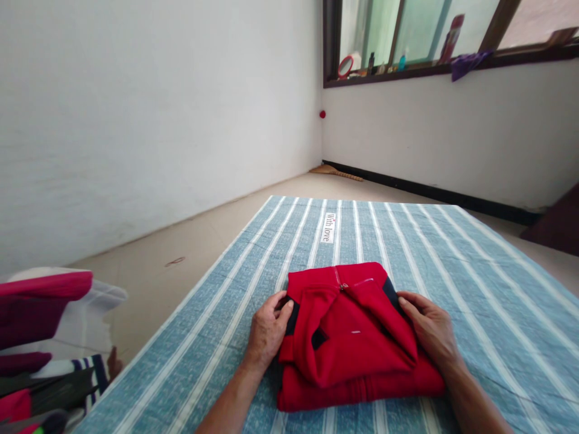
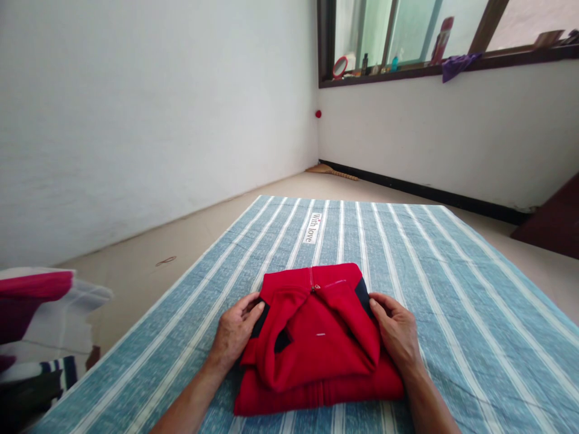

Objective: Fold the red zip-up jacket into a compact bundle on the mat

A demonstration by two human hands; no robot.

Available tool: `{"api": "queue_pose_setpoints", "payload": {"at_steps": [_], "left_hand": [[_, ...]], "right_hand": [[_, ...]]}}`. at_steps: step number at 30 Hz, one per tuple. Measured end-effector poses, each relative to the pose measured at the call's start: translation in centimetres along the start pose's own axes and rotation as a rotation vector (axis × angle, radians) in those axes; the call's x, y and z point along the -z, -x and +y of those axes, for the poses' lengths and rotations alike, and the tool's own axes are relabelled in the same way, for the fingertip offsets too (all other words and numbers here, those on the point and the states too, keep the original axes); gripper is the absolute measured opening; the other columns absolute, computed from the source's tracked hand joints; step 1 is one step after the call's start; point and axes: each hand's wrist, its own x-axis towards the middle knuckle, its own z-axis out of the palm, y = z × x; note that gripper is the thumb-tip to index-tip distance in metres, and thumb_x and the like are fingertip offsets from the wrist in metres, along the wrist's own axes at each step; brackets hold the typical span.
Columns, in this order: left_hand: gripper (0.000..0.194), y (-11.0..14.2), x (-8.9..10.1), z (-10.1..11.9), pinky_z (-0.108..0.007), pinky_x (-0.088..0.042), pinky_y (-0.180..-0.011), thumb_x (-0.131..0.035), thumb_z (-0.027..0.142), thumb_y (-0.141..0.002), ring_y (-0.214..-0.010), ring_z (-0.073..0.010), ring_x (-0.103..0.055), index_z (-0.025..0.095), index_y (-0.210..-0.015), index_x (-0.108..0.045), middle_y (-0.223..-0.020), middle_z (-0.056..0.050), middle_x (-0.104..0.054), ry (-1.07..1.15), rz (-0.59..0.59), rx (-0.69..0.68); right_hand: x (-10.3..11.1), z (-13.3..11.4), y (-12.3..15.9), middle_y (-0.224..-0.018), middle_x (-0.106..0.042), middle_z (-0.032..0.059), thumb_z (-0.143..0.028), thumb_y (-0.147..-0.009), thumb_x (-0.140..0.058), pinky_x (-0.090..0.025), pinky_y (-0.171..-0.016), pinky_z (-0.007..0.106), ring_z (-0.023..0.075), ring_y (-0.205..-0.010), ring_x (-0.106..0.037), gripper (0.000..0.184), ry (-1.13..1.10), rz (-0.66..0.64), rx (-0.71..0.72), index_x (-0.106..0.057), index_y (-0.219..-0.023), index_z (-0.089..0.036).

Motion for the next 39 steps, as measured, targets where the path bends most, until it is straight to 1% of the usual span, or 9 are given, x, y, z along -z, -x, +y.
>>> {"api": "queue_pose_setpoints", "payload": {"at_steps": [3,8,14,16,21,26,31,34,39], "left_hand": [[0.04,-0.01,0.0,0.16,-0.034,-0.054,-0.082,-0.057,0.04,-0.07,-0.086,-0.0228,-0.068,0.015,-0.1,-0.064,-0.104,-0.012,-0.069,-0.007,0.003,0.001],[0.039,-0.07,-0.01,0.17,-0.034,-0.054,-0.081,-0.058,0.039,-0.069,-0.086,-0.0226,-0.068,0.015,-0.099,-0.065,-0.104,-0.011,-0.069,-0.003,0.012,-0.013],[0.035,-0.08,0.02,0.08,-0.033,-0.055,-0.08,-0.059,0.038,-0.07,-0.085,-0.022,-0.069,0.017,-0.097,-0.065,-0.101,-0.009,-0.071,0.005,0.015,-0.024],[0.036,-0.07,0.03,0.15,-0.033,-0.055,-0.081,-0.059,0.038,-0.07,-0.085,-0.0221,-0.068,0.017,-0.097,-0.065,-0.101,-0.009,-0.071,0.003,0.013,-0.021],[0.035,-0.05,0.04,0.19,-0.032,-0.055,-0.08,-0.06,0.039,-0.069,-0.085,-0.0219,-0.069,0.017,-0.096,-0.066,-0.099,-0.008,-0.071,0.009,0.02,-0.033],[0.036,-0.08,0.03,0.09,-0.033,-0.055,-0.08,-0.06,0.039,-0.069,-0.085,-0.0221,-0.068,0.017,-0.096,-0.066,-0.101,-0.009,-0.071,0.009,0.022,-0.036],[0.036,-0.06,0.03,0.12,-0.033,-0.055,-0.081,-0.059,0.038,-0.069,-0.085,-0.0221,-0.068,0.016,-0.098,-0.065,-0.102,-0.01,-0.07,0.007,0.016,-0.024],[0.036,-0.05,0.06,0.15,-0.032,-0.055,-0.08,-0.059,0.039,-0.07,-0.085,-0.0218,-0.069,0.017,-0.098,-0.066,-0.1,-0.008,-0.071,0.006,0.006,-0.023],[0.038,-0.11,0.08,0.02,-0.033,-0.054,-0.081,-0.059,0.04,-0.07,-0.087,-0.0227,-0.068,0.016,-0.098,-0.065,-0.099,-0.009,-0.071,0.0,-0.006,-0.017]], "right_hand": [[0.02,-0.04,0.02,-0.085,-0.071,0.0046,-0.051,-0.065,-0.065,-0.049,-0.074,0.033,0.023,-0.079,-0.064,0.04,-0.009,-0.007,-0.009,-0.07,-0.089,-0.018],[0.02,-0.01,0.05,-0.086,-0.071,0.0045,-0.051,-0.066,-0.064,-0.049,-0.075,0.033,0.0227,-0.08,-0.064,0.041,0.009,-0.002,0.005,-0.07,-0.089,-0.018],[0.05,0.18,-0.04,-0.088,-0.071,0.0057,-0.052,-0.067,-0.063,-0.048,-0.075,0.034,0.0242,-0.083,-0.063,0.044,0.005,-0.023,-0.006,-0.069,-0.093,-0.017],[0.06,0.14,-0.03,-0.089,-0.071,0.0056,-0.052,-0.066,-0.063,-0.048,-0.076,0.034,0.0242,-0.083,-0.063,0.044,0.018,-0.02,-0.002,-0.069,-0.092,-0.017],[0.02,-0.01,0.04,-0.086,-0.071,0.005,-0.052,-0.066,-0.064,-0.049,-0.075,0.035,0.0239,-0.08,-0.064,0.042,0.007,-0.006,0.007,-0.07,-0.09,-0.018],[0.02,0.15,-0.06,-0.088,-0.071,0.0055,-0.051,-0.066,-0.064,-0.048,-0.078,0.035,0.0241,-0.083,-0.063,0.043,-0.012,-0.016,-0.012,-0.069,-0.091,-0.017],[0.06,0.16,-0.09,-0.09,-0.071,0.0054,-0.051,-0.067,-0.064,-0.047,-0.082,0.036,0.0247,-0.086,-0.062,0.041,0.0,-0.02,0.001,-0.069,-0.091,-0.018],[0.0,-0.13,-0.01,-0.087,-0.071,0.0051,-0.051,-0.066,-0.064,-0.048,-0.08,0.036,0.0244,-0.083,-0.063,0.04,0.013,-0.008,0.002,-0.07,-0.089,-0.018],[-0.11,-0.36,0.12,-0.085,-0.072,0.0049,-0.051,-0.066,-0.064,-0.05,-0.074,0.034,0.0239,-0.079,-0.065,0.04,0.003,0.003,0.008,-0.07,-0.088,-0.018]]}}
